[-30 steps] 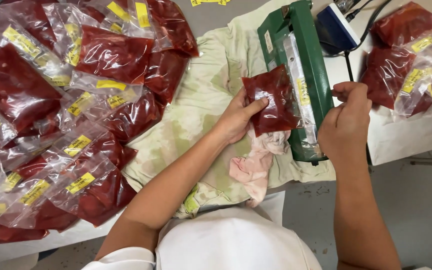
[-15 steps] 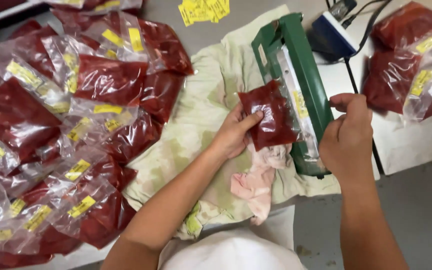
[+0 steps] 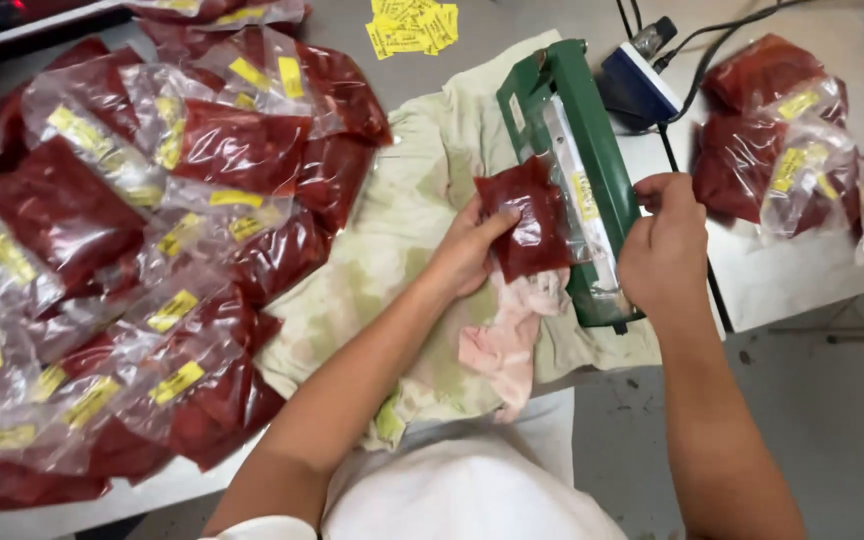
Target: Sealing small plastic bags of red sauce using a manual heat sealer and applying yellow labels
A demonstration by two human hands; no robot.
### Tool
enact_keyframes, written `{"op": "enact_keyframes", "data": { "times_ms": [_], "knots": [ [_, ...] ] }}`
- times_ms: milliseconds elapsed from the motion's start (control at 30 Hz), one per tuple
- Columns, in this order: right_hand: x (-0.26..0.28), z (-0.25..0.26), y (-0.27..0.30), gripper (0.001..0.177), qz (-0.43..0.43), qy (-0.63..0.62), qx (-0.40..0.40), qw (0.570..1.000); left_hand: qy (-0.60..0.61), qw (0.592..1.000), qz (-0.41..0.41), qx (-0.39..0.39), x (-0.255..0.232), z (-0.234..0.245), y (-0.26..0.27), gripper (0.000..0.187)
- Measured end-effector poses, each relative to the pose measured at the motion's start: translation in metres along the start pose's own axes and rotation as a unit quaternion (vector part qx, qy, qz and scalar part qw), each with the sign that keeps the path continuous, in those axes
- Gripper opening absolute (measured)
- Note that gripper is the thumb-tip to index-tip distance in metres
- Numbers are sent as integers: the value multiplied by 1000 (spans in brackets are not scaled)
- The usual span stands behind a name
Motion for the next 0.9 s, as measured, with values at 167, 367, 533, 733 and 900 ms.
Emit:
{"op": "enact_keyframes", "data": {
  "times_ms": [167,367,533,733,900],
  "knots": [
    [-22,-5,-24,31,11,35,35,999,39,997,61,15,-27,-34,20,58],
    [72,95,-26,25,224,109,-115,962,65,995,69,36,-41,-42,10,68],
    [109,70,48,35,120,-269,-40,955,27,991,33,128,-79,-26,46,56],
    [89,-30,86,20,-80,-612,200,761,-116,975,-13,189,-136,-31,124,56],
    [102,-45,114,8,-68,-626,201,751,-319,931,-86,154,-185,-41,171,35]
  ]
}}
Point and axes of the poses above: each hand's wrist, its own y-axis away from the middle knuckle, its own z-axis out of the back of the hand, x = y × z, the point moved 5 cm from there along -y, towards the middle knuckle, and after that the axes turned 7 degrees about y, right-handed, at the moved point
